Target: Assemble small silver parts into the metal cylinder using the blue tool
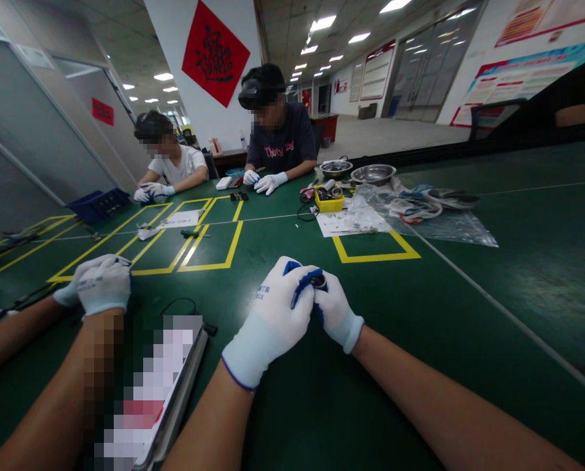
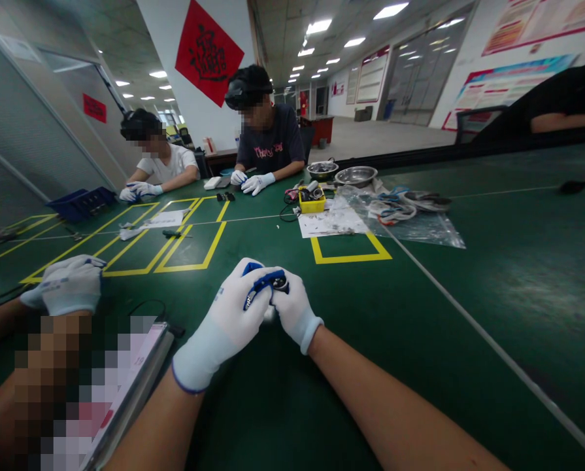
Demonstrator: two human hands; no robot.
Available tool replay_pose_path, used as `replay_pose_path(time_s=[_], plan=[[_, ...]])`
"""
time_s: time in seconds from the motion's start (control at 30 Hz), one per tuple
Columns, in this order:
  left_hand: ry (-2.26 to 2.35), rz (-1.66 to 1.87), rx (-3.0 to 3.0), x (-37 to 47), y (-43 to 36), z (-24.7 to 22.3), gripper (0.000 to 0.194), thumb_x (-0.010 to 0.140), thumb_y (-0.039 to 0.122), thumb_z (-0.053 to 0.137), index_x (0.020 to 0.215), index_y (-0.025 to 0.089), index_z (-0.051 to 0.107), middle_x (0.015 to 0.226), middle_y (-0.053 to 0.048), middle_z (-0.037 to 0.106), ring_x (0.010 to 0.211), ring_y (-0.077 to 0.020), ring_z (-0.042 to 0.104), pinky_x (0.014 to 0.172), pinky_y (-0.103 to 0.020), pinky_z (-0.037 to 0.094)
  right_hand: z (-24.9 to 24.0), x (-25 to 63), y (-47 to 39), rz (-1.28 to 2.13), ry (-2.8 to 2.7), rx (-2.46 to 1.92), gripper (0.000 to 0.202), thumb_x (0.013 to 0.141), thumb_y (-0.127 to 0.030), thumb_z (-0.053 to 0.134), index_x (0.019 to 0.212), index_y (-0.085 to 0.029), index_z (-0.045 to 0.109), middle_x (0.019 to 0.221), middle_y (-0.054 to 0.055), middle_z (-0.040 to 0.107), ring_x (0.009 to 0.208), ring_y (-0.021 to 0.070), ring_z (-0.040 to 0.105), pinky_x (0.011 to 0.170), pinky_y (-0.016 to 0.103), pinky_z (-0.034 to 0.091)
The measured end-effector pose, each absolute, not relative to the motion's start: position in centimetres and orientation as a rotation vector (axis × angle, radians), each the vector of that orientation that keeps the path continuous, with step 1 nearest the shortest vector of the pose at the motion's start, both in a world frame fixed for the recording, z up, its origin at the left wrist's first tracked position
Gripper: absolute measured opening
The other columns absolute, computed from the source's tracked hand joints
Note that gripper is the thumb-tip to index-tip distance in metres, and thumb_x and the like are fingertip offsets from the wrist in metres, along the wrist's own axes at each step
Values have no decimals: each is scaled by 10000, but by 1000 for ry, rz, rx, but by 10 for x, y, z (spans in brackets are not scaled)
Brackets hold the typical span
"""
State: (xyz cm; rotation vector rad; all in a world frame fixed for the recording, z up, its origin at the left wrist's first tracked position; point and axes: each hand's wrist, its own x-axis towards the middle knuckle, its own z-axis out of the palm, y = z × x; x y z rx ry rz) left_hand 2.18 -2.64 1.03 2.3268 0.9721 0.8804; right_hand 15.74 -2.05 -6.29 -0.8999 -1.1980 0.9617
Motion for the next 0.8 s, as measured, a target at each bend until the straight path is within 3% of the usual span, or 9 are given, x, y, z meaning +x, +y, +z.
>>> replay_pose_path(time_s=[0.13, 0.33, 0.8], plan=[[956, 906, 2317, 21, -25, 8, 360, 963, 154, 517, 1297, 197, 647, 1146, -92, 640, 1061, -227, 636, 935, -367, 545, -63, 158, -21, 1013, -1177, -882, 73, 715, -289, 624, 741, -233, 586, 770, 33, 673, 809, 241, 646, 836, 404, 554], [921, 904, 2479, 18, -28, 8, 258, 973, 203, 519, 1116, 203, 735, 1033, -85, 638, 972, -233, 626, 858, -369, 526, -61, 157, -23, 1002, -1191, -892, 109, 719, -299, 605, 674, -239, 526, 673, -4, 561, 678, 192, 552, 656, 329, 503], [916, 872, 2645, 13, -27, 11, 300, 972, 287, 503, 1130, 186, 738, 1027, -106, 613, 970, -265, 584, 848, -414, 502, -56, 156, -26, 1047, -1221, -870, 148, 757, -326, 617, 696, -240, 513, 691, -17, 526, 661, 177, 518, 651, 326, 476]])
